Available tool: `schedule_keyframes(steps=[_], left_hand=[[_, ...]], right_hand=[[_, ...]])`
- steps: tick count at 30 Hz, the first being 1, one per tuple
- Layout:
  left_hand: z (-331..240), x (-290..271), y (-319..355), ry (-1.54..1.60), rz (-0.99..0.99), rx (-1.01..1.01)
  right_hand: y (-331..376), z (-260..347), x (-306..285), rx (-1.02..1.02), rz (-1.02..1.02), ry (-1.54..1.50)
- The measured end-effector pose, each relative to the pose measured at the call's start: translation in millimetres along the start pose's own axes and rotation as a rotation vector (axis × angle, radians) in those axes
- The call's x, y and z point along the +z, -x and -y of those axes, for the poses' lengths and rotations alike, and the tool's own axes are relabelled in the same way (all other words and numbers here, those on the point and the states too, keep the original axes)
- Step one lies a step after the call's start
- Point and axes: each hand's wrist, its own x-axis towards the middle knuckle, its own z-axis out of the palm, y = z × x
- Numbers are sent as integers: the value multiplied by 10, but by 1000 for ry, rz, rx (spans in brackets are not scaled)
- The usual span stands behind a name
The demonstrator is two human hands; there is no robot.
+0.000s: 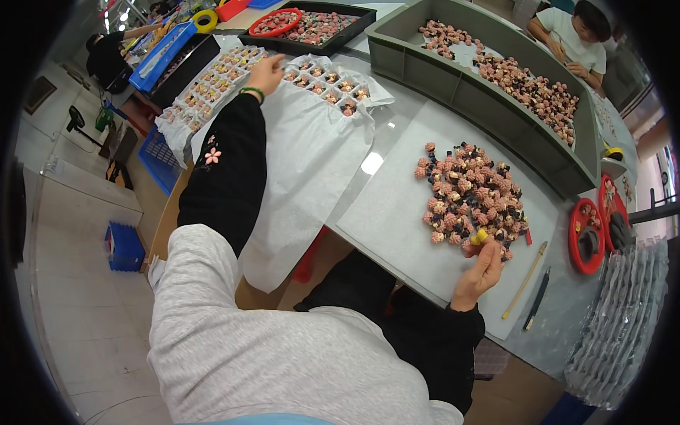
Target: The person assembles small toy figures by attaching pieces to them by hand and places the assembled figures into compartments on a tray.
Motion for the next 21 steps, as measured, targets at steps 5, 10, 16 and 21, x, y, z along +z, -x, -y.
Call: schedule_keyframes(steps=[5,10,16,21], left_hand=[[546,174,132,-107,99,-75],[570,313,223,-95,155,-50],[503,507,337,-483,106,34],[425,601,412,-505,229,-106]], right_hand=[[-15,-12,34,-22,12,28],[-15,-7,43,-8,5,50],[-16,25,49,-30,32,41],[-28,73,66,-37,25,15]])
